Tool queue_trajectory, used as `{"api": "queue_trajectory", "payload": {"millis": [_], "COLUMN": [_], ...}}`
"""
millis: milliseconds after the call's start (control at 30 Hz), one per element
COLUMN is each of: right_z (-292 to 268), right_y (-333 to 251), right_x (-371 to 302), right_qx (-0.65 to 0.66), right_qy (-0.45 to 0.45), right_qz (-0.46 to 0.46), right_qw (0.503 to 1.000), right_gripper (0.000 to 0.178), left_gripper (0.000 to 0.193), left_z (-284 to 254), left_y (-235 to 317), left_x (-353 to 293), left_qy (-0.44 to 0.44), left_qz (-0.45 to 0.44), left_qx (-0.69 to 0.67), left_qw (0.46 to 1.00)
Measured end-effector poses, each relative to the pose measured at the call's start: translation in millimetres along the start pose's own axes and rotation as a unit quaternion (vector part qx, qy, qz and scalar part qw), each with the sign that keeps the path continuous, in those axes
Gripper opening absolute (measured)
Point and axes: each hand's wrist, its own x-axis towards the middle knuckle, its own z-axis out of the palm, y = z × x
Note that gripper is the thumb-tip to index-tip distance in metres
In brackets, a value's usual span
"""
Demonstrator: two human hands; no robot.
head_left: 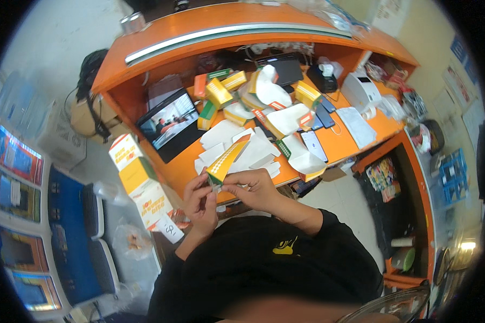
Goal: The person folds flat cardboard pieces into small rectangular boxes, tucking flaps to form the shape. They handle each box one at a time, folding edges and securing the structure by hand.
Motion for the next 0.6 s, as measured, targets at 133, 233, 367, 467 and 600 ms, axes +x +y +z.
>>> {"api": "queue_trajectory", "payload": {"millis": [133,233,367,467,600], "right_z": [-17,-35,-70,-113,-185], "right_y": [-3,-9,-16,-18,-22], "right_x": [-8,-16,-30,-54,-107], "right_qx": [0.04,0.063,0.087,0.072,-0.003], "right_qy": [-0.008,0.004,0.029,0.066,0.184], "right_qz": [0.028,-0.052,-0.102,-0.116,-0.133], "right_qw": [0.999,0.997,0.991,0.988,0.974], "right_gripper": [0.014,0.013,0.013,0.011,0.013], "left_gripper": [0.011,0.012,0.012,0.011,0.01], "left_z": [4,12,43,90,187], "left_y": [12,19,20,22,33], "left_x": [5,13,22,27,25], "left_qy": [-0.06,-0.088,-0.129,-0.19,-0.296], "left_qz": [0.062,0.125,0.187,0.19,0.186], "left_qx": [0.048,0.051,0.032,-0.01,-0.141], "left_qw": [0.995,0.987,0.973,0.963,0.926]}}
